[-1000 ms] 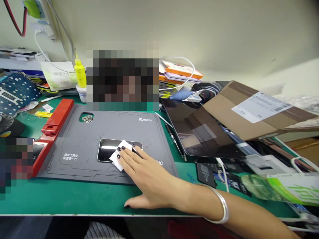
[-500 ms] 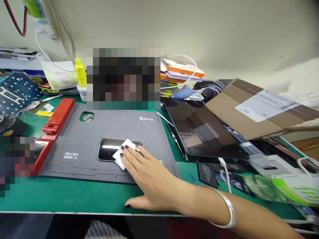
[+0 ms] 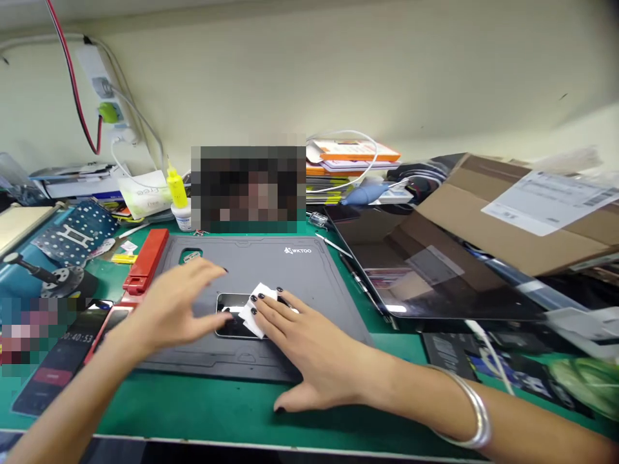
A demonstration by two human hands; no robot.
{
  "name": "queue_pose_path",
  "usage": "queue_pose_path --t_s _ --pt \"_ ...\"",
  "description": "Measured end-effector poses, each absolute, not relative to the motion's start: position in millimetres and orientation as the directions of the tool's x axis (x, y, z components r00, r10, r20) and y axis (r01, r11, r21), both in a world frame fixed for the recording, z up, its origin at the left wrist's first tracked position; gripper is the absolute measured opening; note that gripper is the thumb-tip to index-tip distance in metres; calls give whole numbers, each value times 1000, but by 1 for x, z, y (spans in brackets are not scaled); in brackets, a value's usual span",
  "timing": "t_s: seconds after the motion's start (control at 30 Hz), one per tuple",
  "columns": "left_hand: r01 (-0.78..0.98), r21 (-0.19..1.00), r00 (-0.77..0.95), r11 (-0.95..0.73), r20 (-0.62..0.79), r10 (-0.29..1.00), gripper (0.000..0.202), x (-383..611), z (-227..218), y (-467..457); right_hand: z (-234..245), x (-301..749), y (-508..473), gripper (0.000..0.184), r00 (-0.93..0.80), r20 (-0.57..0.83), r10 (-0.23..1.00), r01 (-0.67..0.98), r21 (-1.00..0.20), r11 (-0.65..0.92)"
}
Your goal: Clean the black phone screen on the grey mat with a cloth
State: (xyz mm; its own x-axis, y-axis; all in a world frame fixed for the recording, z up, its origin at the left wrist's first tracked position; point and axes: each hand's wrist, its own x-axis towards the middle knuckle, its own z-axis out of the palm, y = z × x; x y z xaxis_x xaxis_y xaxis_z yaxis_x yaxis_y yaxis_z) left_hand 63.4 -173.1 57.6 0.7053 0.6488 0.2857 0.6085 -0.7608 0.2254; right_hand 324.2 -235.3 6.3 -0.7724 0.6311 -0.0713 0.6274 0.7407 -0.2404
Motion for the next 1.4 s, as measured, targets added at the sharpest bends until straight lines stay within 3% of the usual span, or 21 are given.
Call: queue_pose_path --t_s 0.1,0.17,0.3,0.43,0.63,0.73,0.9,1.4 --pt "665 126 740 -736 16 672 71 81 45 -169 8 326 -232 108 -808 -59 586 574 -303 761" --pt "685 76 729 -725 -78 680 73 87 36 -166 8 328 -228 103 -820 -52 569 552 -332 765" --pt "675 136 736 -725 -54 675 68 77 27 -165 10 331 -221 105 -772 -51 634 613 -323 721" --pt "668 202 736 -716 -38 676 61 62 23 -166 9 329 -228 103 -812 -56 581 568 -303 765" --pt "655 234 748 -718 -63 661 62 65 24 -162 -3 331 -250 103 -727 127 675 685 64 726" --pt "643 242 758 -727 -59 650 61 66 25 -159 -2 331 -258 103 -765 151 626 643 126 755" --pt "617 267 773 -740 -32 633 58 63 22 -156 2 329 -258 101 -748 104 655 658 243 713" --pt "639 296 748 -710 -24 664 63 59 17 -155 -7 327 -257 98 -738 242 630 675 306 672"
